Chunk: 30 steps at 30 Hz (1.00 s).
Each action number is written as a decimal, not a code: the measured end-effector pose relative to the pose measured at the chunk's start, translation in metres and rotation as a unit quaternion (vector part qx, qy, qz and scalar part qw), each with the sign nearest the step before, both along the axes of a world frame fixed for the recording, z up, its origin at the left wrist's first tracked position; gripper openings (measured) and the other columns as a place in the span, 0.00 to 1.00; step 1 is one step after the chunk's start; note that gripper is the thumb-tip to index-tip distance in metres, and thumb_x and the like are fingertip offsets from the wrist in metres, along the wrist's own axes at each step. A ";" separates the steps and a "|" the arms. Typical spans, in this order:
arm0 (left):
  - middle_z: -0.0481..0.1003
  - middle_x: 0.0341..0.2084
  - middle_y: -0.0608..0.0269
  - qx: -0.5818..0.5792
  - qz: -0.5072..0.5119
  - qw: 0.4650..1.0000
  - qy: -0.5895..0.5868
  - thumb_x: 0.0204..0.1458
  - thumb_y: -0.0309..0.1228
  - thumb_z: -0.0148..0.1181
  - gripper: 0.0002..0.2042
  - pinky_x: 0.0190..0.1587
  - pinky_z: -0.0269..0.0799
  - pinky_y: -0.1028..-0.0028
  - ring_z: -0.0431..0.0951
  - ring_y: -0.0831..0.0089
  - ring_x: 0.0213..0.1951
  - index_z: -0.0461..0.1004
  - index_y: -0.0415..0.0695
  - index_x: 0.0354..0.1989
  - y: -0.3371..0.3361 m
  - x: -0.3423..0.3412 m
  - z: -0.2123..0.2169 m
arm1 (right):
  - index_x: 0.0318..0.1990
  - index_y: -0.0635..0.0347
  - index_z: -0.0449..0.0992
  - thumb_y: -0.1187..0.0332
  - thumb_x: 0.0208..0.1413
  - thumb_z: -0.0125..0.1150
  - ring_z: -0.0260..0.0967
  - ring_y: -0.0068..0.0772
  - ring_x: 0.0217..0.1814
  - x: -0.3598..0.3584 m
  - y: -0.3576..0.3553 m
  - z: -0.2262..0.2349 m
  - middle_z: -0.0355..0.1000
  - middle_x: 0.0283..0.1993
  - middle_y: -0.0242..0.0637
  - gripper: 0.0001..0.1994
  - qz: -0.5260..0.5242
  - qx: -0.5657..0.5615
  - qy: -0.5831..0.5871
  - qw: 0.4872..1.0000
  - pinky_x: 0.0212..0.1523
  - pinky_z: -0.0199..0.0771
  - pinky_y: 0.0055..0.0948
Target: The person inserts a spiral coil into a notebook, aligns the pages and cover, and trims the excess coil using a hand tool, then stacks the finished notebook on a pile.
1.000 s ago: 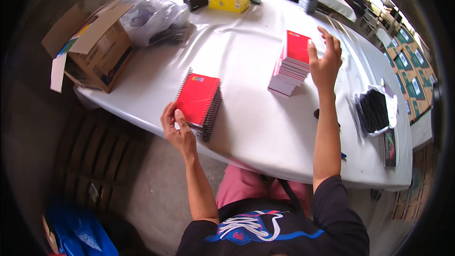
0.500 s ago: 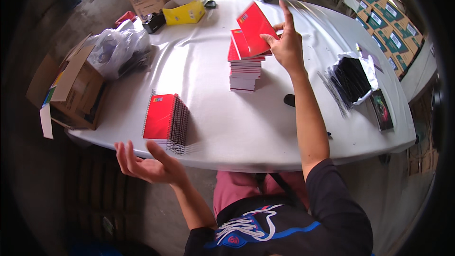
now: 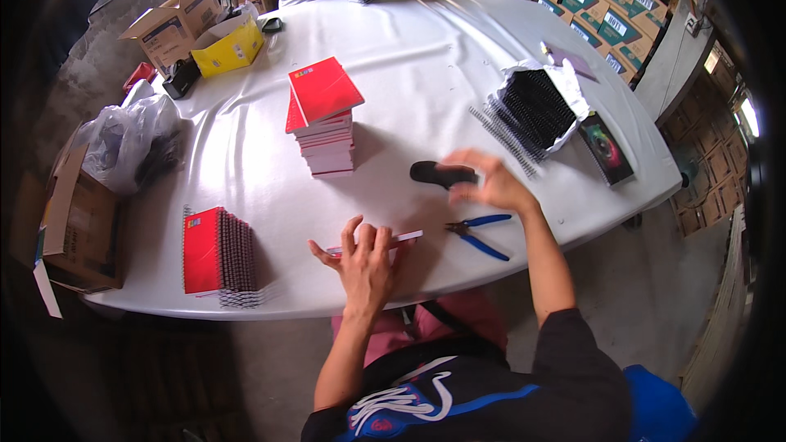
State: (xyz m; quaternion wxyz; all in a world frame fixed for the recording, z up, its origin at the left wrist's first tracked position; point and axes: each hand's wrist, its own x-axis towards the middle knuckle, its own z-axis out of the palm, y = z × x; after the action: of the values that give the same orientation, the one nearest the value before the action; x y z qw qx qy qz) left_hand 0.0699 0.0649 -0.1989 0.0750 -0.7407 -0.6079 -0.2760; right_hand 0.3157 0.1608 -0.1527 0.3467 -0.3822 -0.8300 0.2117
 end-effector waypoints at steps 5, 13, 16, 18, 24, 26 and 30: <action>0.67 0.41 0.62 0.061 -0.002 0.997 -0.051 0.39 0.59 0.62 0.24 0.56 0.16 0.31 0.56 0.58 0.61 0.75 0.49 0.29 0.019 0.010 0.005 | 0.50 0.56 0.72 0.62 0.51 0.62 0.68 0.48 0.49 0.076 0.071 -0.065 0.70 0.48 0.44 0.19 -0.451 0.063 -0.202 0.867 0.49 0.69 0.41; 0.66 0.41 0.64 0.041 0.059 0.995 -0.063 0.29 0.56 0.68 0.24 0.44 0.53 0.51 0.59 0.59 0.50 0.73 0.48 0.25 0.017 0.018 0.009 | 0.41 0.56 0.75 0.72 0.55 0.50 0.74 0.51 0.42 0.085 0.092 -0.041 0.74 0.37 0.50 0.09 -0.419 0.032 -0.361 0.833 0.41 0.75 0.45; 0.67 0.39 0.67 0.073 0.048 0.994 -0.063 0.26 0.54 0.68 0.23 0.45 0.53 0.55 0.61 0.61 0.47 0.73 0.48 0.23 0.015 0.021 0.008 | 0.46 0.59 0.72 0.78 0.53 0.47 0.73 0.50 0.42 0.084 0.081 -0.011 0.73 0.37 0.49 0.14 -0.410 0.115 -0.288 0.858 0.43 0.74 0.42; 0.67 0.38 0.69 0.090 0.042 0.993 -0.068 0.25 0.53 0.68 0.23 0.44 0.53 0.56 0.62 0.62 0.47 0.72 0.48 0.23 0.014 0.022 0.004 | 0.51 0.58 0.73 0.77 0.55 0.50 0.69 0.46 0.39 0.077 0.066 0.003 0.69 0.37 0.46 0.16 -0.351 0.151 -0.176 0.907 0.43 0.69 0.36; 0.67 0.36 0.68 0.115 0.041 0.989 -0.081 0.27 0.56 0.66 0.24 0.43 0.52 0.53 0.63 0.65 0.46 0.71 0.50 0.24 0.014 0.009 -0.006 | 0.46 0.57 0.77 0.75 0.56 0.54 0.68 0.29 0.34 -0.026 -0.033 0.022 0.70 0.33 0.38 0.12 -0.010 -0.141 0.040 0.989 0.38 0.68 0.25; 0.67 0.35 0.67 0.117 0.034 0.988 -0.090 0.27 0.56 0.66 0.24 0.43 0.52 0.53 0.63 0.64 0.45 0.69 0.50 0.24 0.016 0.010 -0.009 | 0.42 0.58 0.79 0.75 0.55 0.57 0.69 0.28 0.35 -0.041 -0.052 0.020 0.71 0.34 0.37 0.09 -0.014 -0.178 0.030 0.983 0.39 0.69 0.23; 0.66 0.33 0.67 0.130 0.017 0.987 -0.091 0.26 0.55 0.67 0.24 0.42 0.52 0.55 0.62 0.64 0.44 0.68 0.49 0.22 0.018 0.014 -0.007 | 0.41 0.58 0.80 0.77 0.52 0.59 0.69 0.28 0.35 -0.044 -0.060 0.003 0.71 0.36 0.36 0.10 -0.033 -0.153 0.083 0.984 0.39 0.70 0.24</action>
State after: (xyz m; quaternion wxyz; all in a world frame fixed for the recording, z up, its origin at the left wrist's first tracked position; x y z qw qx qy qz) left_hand 0.0839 0.0828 -0.2063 0.1196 -0.6862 -0.5838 -0.4172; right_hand 0.2715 0.1012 -0.1498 0.3582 -0.4389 -0.7432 0.3560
